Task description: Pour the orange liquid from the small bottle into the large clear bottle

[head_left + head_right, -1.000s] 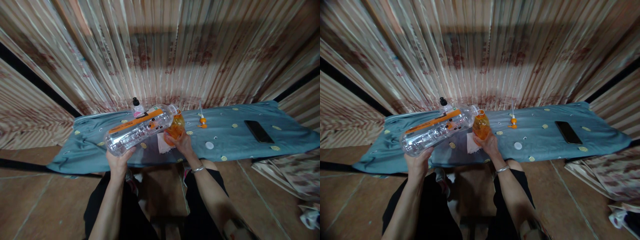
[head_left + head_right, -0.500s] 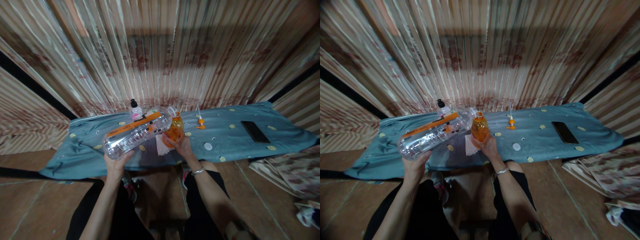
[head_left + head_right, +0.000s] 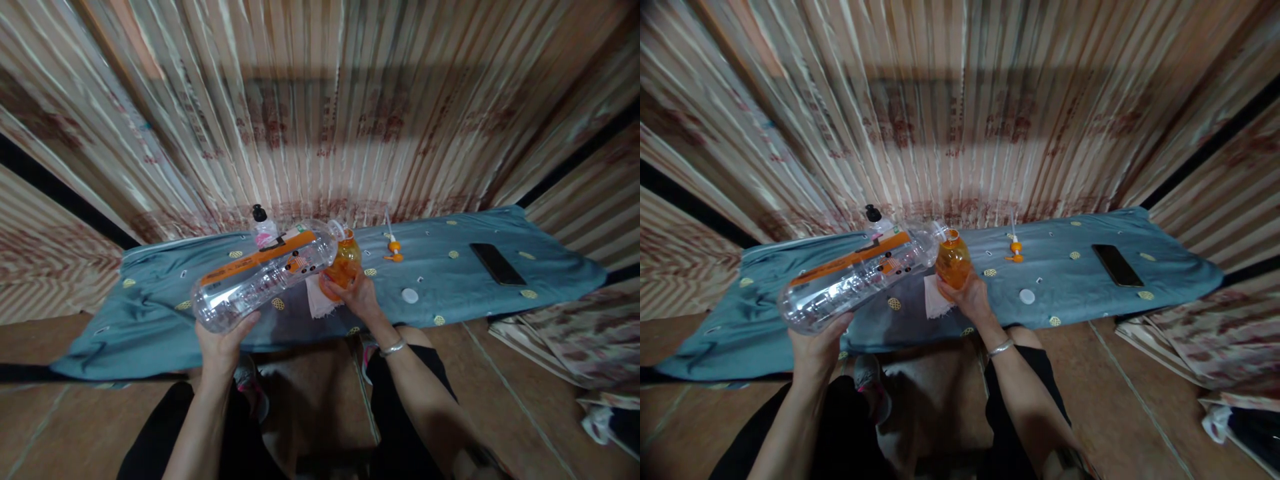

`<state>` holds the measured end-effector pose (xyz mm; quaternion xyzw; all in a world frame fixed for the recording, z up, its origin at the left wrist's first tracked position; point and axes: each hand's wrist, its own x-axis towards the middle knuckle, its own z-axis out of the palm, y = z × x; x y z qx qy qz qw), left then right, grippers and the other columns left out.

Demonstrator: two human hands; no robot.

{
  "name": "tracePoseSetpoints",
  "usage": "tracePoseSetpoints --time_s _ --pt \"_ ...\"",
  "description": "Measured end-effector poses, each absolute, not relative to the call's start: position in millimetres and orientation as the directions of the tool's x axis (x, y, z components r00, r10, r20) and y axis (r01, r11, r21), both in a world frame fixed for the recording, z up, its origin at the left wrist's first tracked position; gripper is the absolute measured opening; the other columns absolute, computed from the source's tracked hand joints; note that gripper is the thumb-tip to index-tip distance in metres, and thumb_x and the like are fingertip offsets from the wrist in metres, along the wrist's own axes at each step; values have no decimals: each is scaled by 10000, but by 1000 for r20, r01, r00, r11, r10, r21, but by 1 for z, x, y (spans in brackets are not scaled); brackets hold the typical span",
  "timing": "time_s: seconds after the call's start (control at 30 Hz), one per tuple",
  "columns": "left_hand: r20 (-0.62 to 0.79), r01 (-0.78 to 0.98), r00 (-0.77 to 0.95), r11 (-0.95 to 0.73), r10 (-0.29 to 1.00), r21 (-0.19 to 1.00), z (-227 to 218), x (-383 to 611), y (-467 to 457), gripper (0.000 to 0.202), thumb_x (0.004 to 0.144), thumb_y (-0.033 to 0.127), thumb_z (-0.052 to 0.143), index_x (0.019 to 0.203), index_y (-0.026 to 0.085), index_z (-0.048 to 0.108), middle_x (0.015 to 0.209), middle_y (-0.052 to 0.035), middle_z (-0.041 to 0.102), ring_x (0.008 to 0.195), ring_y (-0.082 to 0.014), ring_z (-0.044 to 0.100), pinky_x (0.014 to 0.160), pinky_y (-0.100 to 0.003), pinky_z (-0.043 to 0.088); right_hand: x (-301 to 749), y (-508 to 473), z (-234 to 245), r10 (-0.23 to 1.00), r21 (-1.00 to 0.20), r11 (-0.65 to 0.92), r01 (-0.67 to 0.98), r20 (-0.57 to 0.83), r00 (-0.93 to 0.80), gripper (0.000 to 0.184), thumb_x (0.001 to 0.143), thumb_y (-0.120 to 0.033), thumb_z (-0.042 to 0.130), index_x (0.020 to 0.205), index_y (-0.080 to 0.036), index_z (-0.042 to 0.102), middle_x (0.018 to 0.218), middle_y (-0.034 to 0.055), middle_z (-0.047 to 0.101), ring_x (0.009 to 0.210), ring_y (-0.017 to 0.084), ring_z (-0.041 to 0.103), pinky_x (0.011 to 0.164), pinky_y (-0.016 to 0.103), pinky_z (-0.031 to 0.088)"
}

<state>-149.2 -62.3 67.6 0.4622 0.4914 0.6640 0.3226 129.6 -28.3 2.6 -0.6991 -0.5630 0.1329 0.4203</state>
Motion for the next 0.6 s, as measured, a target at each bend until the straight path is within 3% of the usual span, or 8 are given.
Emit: tracePoseSetpoints --time_s 0.33,0.6 --pt "293 -1 -377 -317 878 948 67 -145 -66 735 466 430 1001 1095 186 710 968 -55 772 899 -245 745 853 -356 647 134 -32 5 912 -746 -15 666 263 315 781 754 -689 810 1304 -165 631 1095 165 827 1009 349 812 831 449 646" --pt "310 -46 -362 -349 879 936 71 -140 -69 625 497 305 955 1063 219 706 938 -31 772 907 -247 743 920 -402 647 136 -34 11 925 -765 11 644 253 285 740 757 -615 836 1301 -154 638 1099 163 820 1007 357 808 841 452 641"
